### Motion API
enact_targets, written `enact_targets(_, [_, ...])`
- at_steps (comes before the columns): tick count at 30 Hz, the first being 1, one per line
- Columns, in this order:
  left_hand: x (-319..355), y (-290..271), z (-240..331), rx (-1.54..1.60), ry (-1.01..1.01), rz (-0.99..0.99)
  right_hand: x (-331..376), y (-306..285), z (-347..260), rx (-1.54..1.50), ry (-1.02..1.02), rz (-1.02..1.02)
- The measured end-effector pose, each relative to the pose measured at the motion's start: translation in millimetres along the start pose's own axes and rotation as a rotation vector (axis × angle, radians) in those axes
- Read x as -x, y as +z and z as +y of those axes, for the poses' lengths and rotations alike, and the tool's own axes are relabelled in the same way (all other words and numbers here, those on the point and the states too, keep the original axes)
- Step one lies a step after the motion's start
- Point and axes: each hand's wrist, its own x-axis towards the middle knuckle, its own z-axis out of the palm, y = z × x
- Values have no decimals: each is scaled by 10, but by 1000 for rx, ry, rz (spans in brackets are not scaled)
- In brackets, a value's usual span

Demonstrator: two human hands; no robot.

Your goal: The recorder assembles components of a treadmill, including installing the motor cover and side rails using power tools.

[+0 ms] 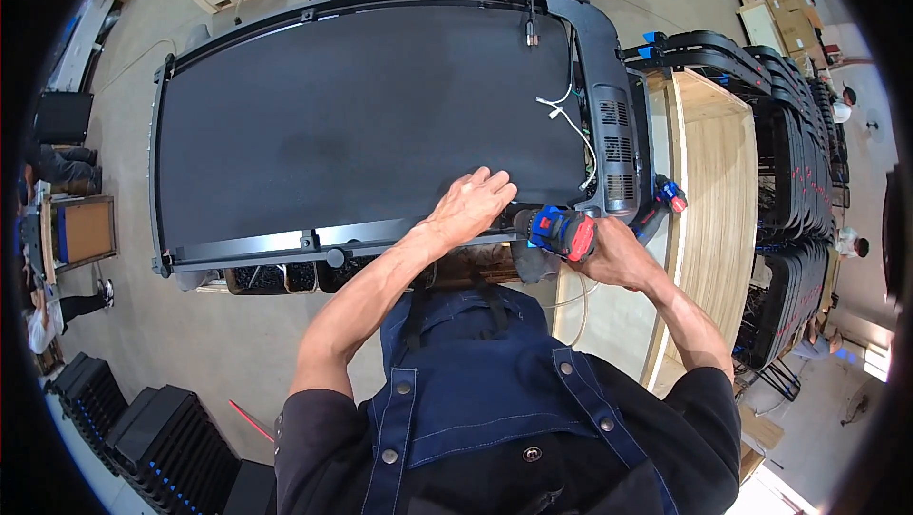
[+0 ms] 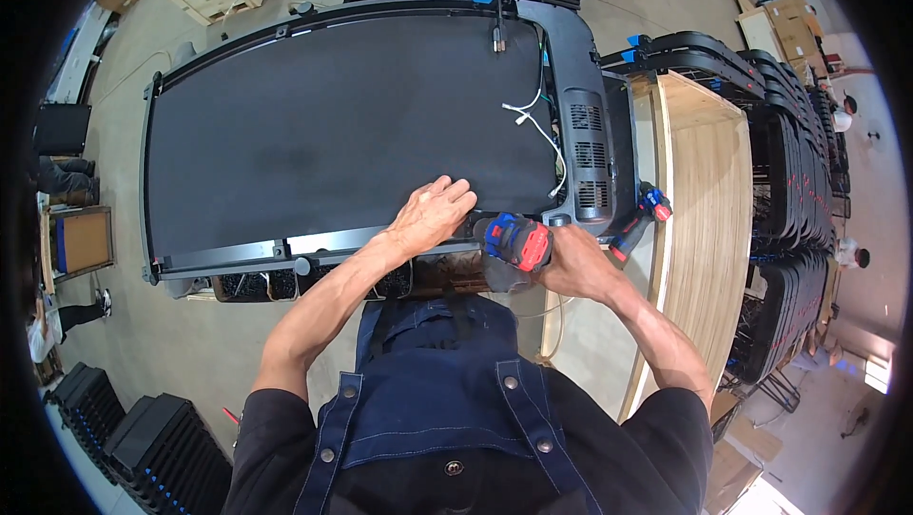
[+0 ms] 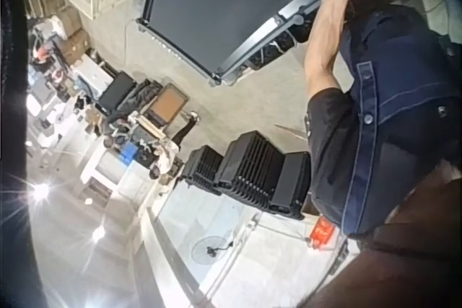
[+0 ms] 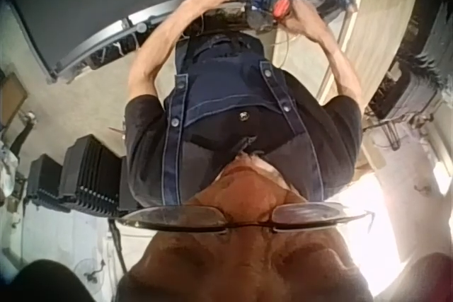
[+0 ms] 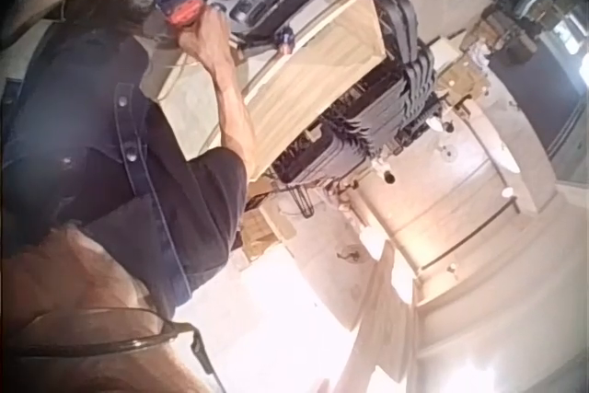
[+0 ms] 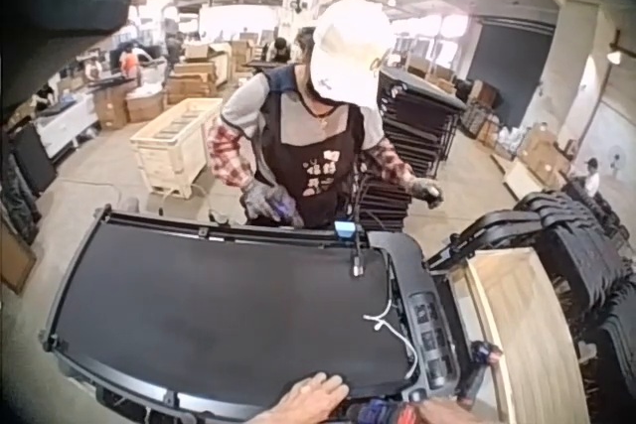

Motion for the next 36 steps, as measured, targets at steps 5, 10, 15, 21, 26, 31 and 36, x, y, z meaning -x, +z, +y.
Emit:
enact_targets(5, [-1, -19, -18, 15, 7, -2, -17, 37, -52, -5, 46, -5])
enact_targets(10, [1, 2, -38, 32, 27, 10, -98, -20, -199, 115, 53, -10])
enact_targets(15, [9, 30, -71, 131, 44, 64, -220, -112, -421, 239, 149, -58])
enact_targets(21, [87, 78, -89, 146, 35, 115, -268, -27, -581, 325, 220, -52])
enact_targets(26, [230, -129, 28, 84, 11, 197, -309, -108, -602, 357, 158, -155])
enact_targets(31, [1282, -4, 693, 226, -348, 330, -245, -141, -440, 292, -27, -58])
enact_targets(36, [2288, 1575, -92, -30, -975, -26, -260, -238, -446, 330, -137, -67])
